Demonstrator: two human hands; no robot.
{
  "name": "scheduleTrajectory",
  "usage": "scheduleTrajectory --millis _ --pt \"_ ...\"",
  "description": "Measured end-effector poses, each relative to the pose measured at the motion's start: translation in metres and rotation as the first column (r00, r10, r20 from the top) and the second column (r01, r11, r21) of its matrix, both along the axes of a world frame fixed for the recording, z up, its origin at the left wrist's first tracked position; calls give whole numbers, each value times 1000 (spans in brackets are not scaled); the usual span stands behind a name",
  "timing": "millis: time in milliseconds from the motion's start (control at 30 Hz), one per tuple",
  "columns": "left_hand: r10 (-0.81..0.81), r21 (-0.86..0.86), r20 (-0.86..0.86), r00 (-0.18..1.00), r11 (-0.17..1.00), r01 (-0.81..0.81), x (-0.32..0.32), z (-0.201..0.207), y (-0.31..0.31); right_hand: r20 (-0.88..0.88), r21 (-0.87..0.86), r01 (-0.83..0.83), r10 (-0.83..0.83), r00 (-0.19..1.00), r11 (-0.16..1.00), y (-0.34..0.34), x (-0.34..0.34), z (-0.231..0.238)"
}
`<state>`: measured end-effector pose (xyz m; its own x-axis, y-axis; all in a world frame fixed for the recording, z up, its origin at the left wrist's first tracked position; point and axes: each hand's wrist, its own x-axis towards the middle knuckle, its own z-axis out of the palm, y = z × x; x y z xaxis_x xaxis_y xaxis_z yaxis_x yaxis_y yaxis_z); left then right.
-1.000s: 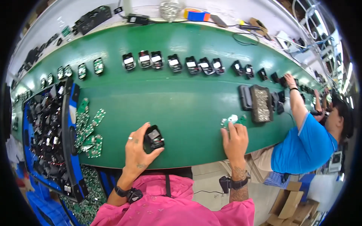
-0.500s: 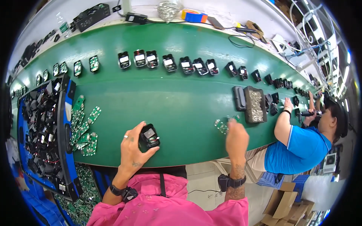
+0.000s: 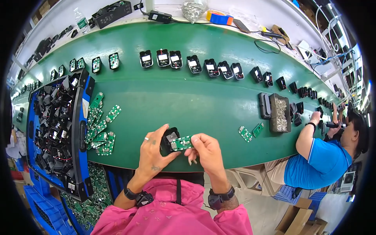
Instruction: Assembling electronic components by snapping circuit boards into plastic housings on an assembly line.
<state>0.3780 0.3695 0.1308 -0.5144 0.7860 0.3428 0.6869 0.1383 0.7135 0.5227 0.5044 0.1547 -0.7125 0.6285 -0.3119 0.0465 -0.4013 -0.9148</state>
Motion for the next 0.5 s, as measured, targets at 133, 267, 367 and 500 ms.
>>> scheduleTrajectory --millis 133,267,367,500 --pt "-4 -4 37 999 1000 4 2 3 0 39 70 -62 59 997 996 -12 -5 -4" --pt "6 80 102 995 997 -15 2 9 -3 140 405 -15 -46 989 914 -26 -13 -5" --pt "-47 90 460 886 996 6 6 17 -7 154 575 6 -115 981 818 -31 -18 -6" --pt "-177 196 748 640 980 42 7 9 -8 172 626 4 -143 975 779 -31 -17 -9"
